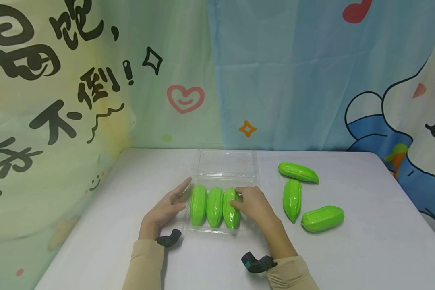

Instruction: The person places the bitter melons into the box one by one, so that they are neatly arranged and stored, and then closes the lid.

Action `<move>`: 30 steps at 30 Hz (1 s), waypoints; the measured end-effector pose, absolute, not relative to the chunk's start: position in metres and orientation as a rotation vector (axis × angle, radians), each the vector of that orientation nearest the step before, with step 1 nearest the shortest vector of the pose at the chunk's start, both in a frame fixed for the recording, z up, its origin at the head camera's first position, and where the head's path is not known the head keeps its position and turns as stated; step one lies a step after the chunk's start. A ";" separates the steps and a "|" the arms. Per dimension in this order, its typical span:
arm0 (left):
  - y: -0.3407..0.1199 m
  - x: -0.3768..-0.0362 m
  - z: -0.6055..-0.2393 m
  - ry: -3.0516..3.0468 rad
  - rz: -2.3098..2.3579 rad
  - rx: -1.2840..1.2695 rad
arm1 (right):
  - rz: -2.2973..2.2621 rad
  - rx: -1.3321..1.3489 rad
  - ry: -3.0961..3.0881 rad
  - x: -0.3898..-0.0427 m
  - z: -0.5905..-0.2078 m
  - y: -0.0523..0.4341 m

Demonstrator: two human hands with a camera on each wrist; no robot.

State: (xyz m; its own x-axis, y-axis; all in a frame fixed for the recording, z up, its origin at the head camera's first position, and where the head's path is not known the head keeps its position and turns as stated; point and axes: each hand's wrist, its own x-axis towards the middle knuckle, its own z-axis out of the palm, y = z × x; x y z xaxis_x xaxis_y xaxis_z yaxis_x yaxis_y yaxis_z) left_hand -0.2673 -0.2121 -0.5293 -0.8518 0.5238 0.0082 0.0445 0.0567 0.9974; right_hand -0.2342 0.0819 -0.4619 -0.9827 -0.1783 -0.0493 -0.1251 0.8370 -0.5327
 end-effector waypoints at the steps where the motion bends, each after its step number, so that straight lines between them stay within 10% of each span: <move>1: -0.212 -0.267 -0.529 1.986 1.850 0.569 | -0.833 -0.240 2.920 -0.234 -0.461 0.082; 30: -0.212 -0.268 -0.530 1.933 1.886 0.571 | -1.171 0.025 3.117 -0.236 -0.437 0.169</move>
